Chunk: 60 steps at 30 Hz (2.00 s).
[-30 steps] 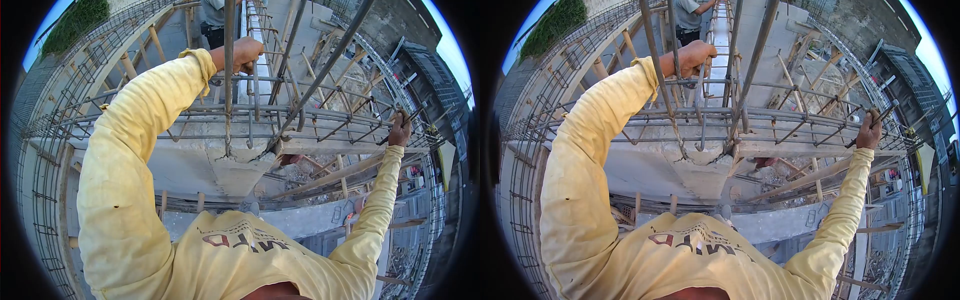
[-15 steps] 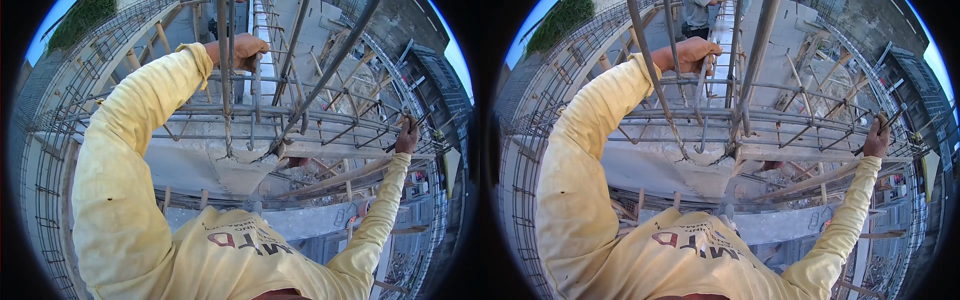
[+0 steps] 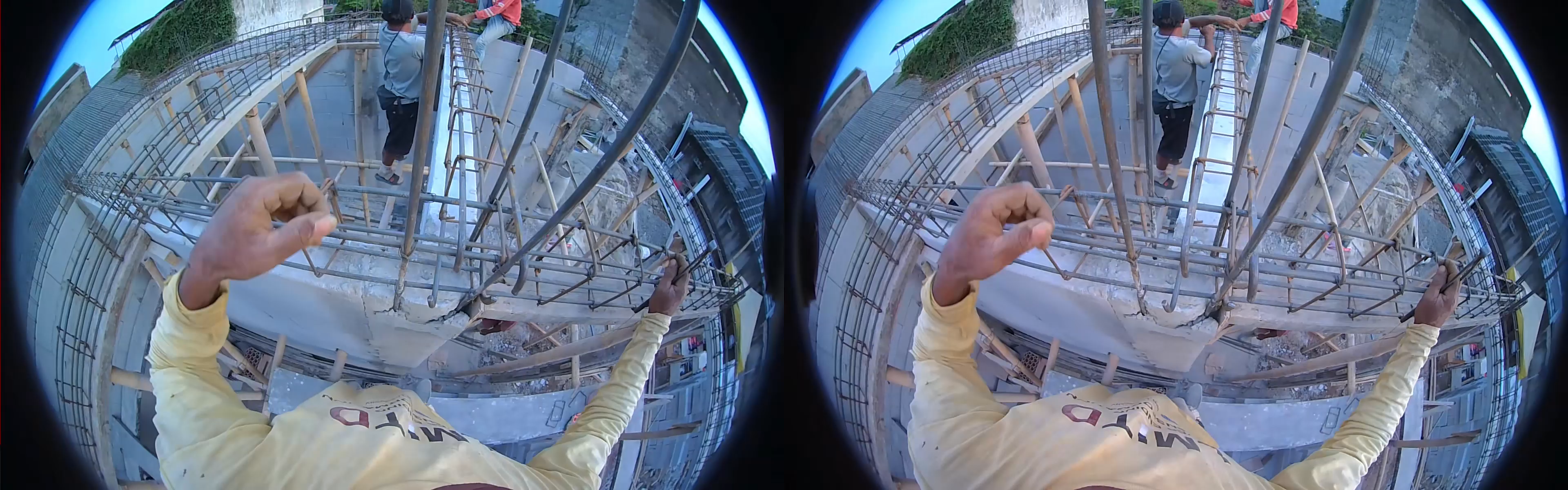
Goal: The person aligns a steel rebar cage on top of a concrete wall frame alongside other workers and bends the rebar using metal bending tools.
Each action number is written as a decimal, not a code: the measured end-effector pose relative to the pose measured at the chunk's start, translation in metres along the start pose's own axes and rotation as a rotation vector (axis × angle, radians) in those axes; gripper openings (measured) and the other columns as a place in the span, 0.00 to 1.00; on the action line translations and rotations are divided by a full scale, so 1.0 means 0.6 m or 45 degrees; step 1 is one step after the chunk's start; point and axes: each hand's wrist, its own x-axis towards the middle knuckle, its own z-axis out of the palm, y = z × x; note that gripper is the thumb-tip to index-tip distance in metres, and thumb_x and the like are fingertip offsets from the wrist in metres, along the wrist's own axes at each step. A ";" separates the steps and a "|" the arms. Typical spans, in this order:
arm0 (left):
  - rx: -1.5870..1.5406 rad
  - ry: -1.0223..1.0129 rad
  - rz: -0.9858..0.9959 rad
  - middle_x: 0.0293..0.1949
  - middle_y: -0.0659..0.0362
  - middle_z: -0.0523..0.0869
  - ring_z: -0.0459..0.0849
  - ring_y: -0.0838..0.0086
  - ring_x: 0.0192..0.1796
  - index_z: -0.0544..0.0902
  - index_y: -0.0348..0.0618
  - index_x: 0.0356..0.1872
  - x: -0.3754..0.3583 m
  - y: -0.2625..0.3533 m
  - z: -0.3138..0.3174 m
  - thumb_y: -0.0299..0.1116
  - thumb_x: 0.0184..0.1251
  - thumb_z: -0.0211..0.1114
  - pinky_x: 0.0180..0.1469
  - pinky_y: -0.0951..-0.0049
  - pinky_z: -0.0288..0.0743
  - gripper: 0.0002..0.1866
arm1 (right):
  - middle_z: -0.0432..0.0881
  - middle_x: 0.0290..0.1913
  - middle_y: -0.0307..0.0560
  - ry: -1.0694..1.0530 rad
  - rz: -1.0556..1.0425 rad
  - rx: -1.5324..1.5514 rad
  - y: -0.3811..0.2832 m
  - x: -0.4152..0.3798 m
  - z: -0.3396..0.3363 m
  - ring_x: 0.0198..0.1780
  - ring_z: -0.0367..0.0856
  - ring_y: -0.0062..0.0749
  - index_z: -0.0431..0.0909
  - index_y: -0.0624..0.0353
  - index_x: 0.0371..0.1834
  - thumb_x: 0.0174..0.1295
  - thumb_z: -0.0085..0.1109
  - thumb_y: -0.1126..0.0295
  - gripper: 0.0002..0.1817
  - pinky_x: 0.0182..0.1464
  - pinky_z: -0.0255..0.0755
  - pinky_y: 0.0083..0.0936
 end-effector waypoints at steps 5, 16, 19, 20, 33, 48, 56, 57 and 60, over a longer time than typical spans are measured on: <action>0.470 0.329 0.437 0.40 0.53 0.86 0.85 0.59 0.47 0.80 0.38 0.45 -0.045 -0.063 0.196 0.48 0.44 0.81 0.51 0.63 0.77 0.31 | 0.81 0.48 0.49 0.008 -0.036 0.012 -0.001 0.001 0.002 0.49 0.77 0.30 0.77 0.67 0.54 0.73 0.50 0.69 0.14 0.57 0.69 0.27; 0.499 0.495 0.343 0.32 0.56 0.81 0.81 0.60 0.38 0.78 0.42 0.38 0.017 -0.113 0.313 0.62 0.47 0.75 0.42 0.61 0.70 0.33 | 0.80 0.48 0.51 -0.006 -0.027 0.011 0.014 0.002 0.000 0.50 0.77 0.33 0.76 0.68 0.54 0.73 0.51 0.69 0.14 0.57 0.69 0.29; 0.462 0.537 0.350 0.30 0.58 0.80 0.80 0.61 0.35 0.77 0.43 0.36 0.016 -0.119 0.321 0.61 0.45 0.76 0.41 0.61 0.69 0.31 | 0.80 0.48 0.51 -0.019 -0.062 0.061 0.017 0.002 0.000 0.50 0.77 0.34 0.76 0.68 0.53 0.73 0.51 0.69 0.14 0.57 0.69 0.29; 0.450 0.529 0.329 0.30 0.59 0.80 0.80 0.61 0.34 0.78 0.43 0.36 0.015 -0.121 0.323 0.59 0.44 0.78 0.41 0.61 0.69 0.31 | 0.80 0.48 0.50 -0.028 -0.062 0.060 0.014 0.001 -0.002 0.50 0.77 0.34 0.76 0.67 0.53 0.73 0.51 0.69 0.14 0.57 0.69 0.29; 0.436 0.603 0.240 0.30 0.60 0.80 0.80 0.62 0.35 0.78 0.46 0.35 0.014 -0.109 0.327 0.61 0.41 0.78 0.44 0.61 0.67 0.32 | 0.80 0.47 0.48 -0.049 -0.092 -0.013 -0.007 0.001 -0.008 0.48 0.77 0.32 0.77 0.65 0.52 0.73 0.50 0.69 0.12 0.54 0.70 0.28; 0.376 0.607 0.275 0.26 0.61 0.74 0.73 0.64 0.29 0.74 0.45 0.30 0.016 -0.112 0.324 0.63 0.44 0.76 0.40 0.63 0.64 0.31 | 0.79 0.48 0.49 -0.027 -0.029 0.039 -0.009 0.001 -0.006 0.49 0.77 0.33 0.77 0.66 0.52 0.73 0.49 0.70 0.13 0.56 0.69 0.29; 0.391 0.628 0.287 0.25 0.61 0.74 0.74 0.64 0.28 0.74 0.45 0.28 0.016 -0.112 0.323 0.63 0.43 0.77 0.40 0.64 0.64 0.31 | 0.79 0.48 0.49 -0.027 0.004 -0.008 -0.013 -0.001 -0.007 0.50 0.76 0.33 0.77 0.67 0.53 0.73 0.49 0.69 0.14 0.57 0.68 0.29; 0.383 0.640 0.294 0.25 0.61 0.74 0.74 0.64 0.28 0.74 0.45 0.28 0.016 -0.112 0.322 0.63 0.43 0.77 0.40 0.64 0.64 0.31 | 0.79 0.48 0.49 -0.026 0.009 0.009 -0.010 -0.001 -0.006 0.50 0.76 0.33 0.77 0.67 0.53 0.73 0.49 0.69 0.14 0.57 0.68 0.29; 0.381 0.644 0.285 0.25 0.61 0.74 0.75 0.64 0.29 0.74 0.45 0.28 0.017 -0.113 0.323 0.63 0.42 0.77 0.40 0.64 0.64 0.32 | 0.80 0.48 0.49 -0.021 0.030 0.026 -0.007 -0.001 -0.006 0.50 0.76 0.34 0.76 0.67 0.53 0.73 0.49 0.68 0.14 0.57 0.69 0.30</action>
